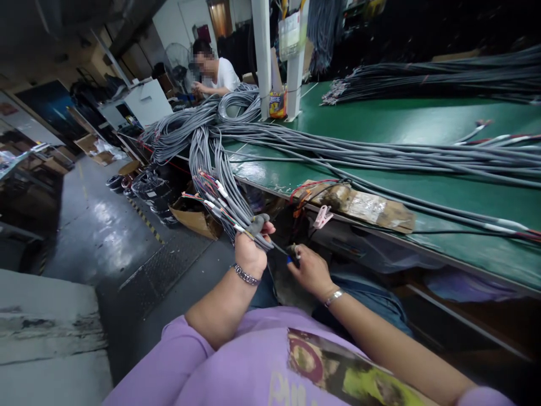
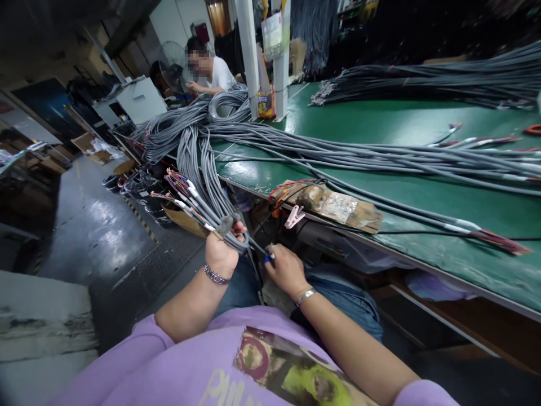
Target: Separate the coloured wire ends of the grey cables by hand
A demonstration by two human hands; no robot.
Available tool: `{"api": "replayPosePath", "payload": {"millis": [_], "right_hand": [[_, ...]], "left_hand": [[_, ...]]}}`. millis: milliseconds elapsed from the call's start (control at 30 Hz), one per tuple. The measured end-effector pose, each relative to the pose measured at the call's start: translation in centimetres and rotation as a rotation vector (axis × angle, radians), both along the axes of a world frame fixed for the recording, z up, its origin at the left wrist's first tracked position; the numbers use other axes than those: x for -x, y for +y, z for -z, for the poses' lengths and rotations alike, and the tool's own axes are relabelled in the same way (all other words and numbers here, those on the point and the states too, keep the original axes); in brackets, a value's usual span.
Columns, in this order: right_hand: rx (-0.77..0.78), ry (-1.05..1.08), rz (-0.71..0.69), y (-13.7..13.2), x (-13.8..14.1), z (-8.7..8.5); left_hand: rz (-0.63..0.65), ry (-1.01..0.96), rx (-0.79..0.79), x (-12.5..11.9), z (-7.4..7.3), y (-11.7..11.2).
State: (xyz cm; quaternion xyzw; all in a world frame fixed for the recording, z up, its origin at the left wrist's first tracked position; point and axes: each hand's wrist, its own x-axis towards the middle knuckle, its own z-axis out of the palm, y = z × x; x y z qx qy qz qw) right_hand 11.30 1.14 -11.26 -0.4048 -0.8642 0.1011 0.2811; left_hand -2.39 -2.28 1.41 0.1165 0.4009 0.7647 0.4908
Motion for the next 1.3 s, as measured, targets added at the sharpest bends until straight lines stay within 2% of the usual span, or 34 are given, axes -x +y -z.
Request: {"api": "replayPosePath", "payload": {"millis": [100,167,267,333,400,500,633,767,933,1033,1167,1300], "right_hand": [[0.147,0.167,-0.015,0.6,-1.3,2.0],[0.213,0.285,-0.084,0.6,-1.7,1.9],[0.258,0.404,-0.127,0.2,-1.5,-0.4],[0.291,0.391,-0.184,-0.2,-1.2,-2.5],[0.314,0.350,-0.286,-0.5,-1.0,-4.3],[0.315,0.245,-0.335,-0.6,-1.0,-5.4],[0.303,0.121,-0.326,-0.1,-1.4,-5.4],[0.331,0.122,-0.350,0.5,-1.5,-5.4],[0.415,0.170,-0.399,0.2,-1.4,-5.3],[0.561,0.290,-0.366,-0.2,-2.1,-5.2],[0.876,0.694,-0.182,-0.3,-3.4,-6.2],[0.977,0.839,-0.153,-0.4,-3.3,-8.1]], "left_hand": [[0.031,0.078,-0.022,0.9,0.1,-0.4],[0.072,0.226,-0.013,1.1,1.0,-0.9],[0.191,0.490,0.035,0.6,2.7,-1.8],[0.269,0.631,0.066,0.1,3.6,-2.3],[0.242,0.698,0.062,-0.5,4.1,-2.4],[0.181,0.663,0.003,-1.0,4.0,-2.1],[0.318,0.654,-0.062,-1.2,3.7,-1.7],[0.386,0.669,-0.067,-1.2,4.1,-1.5],[0.342,0.692,-0.030,-1.7,4.3,-0.8],[0.316,0.701,0.037,-1.9,4.1,-0.5],[0.284,0.711,0.108,-2.0,4.1,-0.3],[0.336,0.700,0.090,-2.3,4.3,-0.3]]}}
